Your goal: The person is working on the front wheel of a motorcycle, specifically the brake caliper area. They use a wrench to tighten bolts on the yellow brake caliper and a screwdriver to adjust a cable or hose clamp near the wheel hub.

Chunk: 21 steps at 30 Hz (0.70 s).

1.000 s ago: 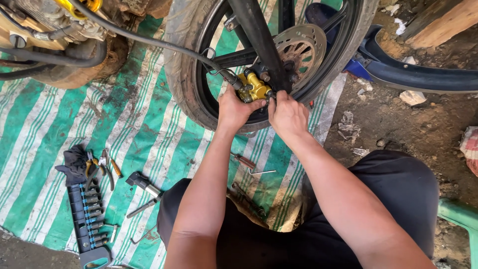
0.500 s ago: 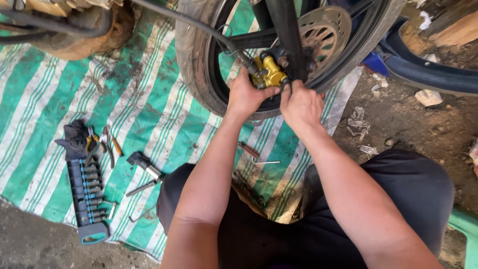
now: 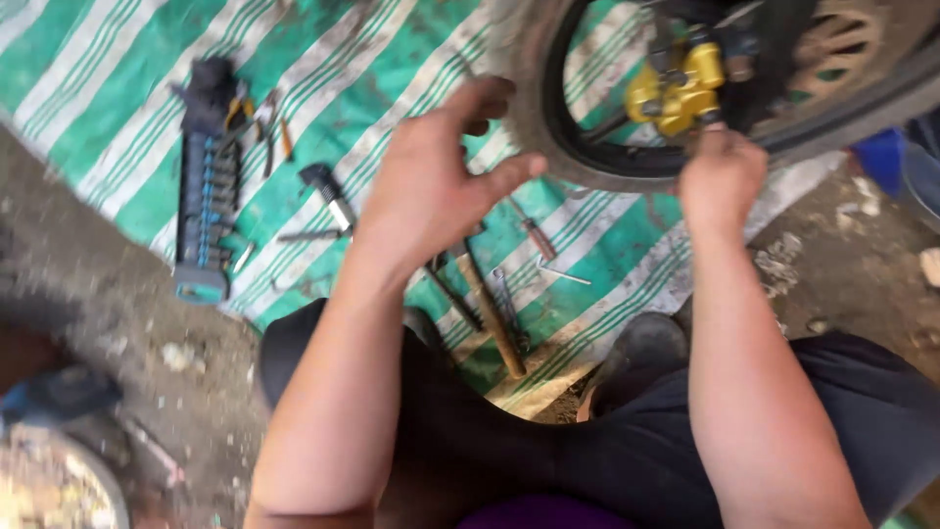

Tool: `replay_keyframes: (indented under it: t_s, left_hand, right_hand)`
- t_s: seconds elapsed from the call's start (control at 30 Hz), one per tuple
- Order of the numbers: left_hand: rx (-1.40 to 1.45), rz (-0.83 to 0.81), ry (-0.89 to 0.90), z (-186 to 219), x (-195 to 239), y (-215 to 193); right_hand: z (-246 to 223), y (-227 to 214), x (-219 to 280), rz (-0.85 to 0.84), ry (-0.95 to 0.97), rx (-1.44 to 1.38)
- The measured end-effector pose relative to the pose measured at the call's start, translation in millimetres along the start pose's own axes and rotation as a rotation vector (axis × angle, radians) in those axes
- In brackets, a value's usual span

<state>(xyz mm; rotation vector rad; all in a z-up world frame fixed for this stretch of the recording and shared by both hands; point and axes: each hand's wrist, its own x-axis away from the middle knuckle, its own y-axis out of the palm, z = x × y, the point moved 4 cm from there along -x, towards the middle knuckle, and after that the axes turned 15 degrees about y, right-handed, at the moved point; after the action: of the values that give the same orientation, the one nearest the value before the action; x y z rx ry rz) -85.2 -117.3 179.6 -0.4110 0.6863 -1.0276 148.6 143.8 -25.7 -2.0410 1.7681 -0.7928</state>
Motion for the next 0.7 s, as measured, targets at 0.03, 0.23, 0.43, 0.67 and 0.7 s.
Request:
replay_keyframes:
  t_s: [0.03,0.23,0.43,0.67,0.7]
  left_hand:
    - [-0.008,0.069,0.0,14,15,-24]
    - [-0.092,0.188,-0.228,46,107,-93]
    - [-0.178,0.15,-0.171,55,153,-141]
    - [-0.326,0.179,-0.262,17,196,-178]
    - [-0.349,0.199,-0.273,14,199,-182]
  right_hand:
    - [6,6,-1,-0.216,0.327,-0.454]
    - [5,83,85,-0.497,0.601,-0.566]
    - [84,225,155,-0.764,-0.41,0.556]
    - [89,278,223,-0.922,-0.444,0.99]
    - [87,294,229,-0.886,-0.417,0.994]
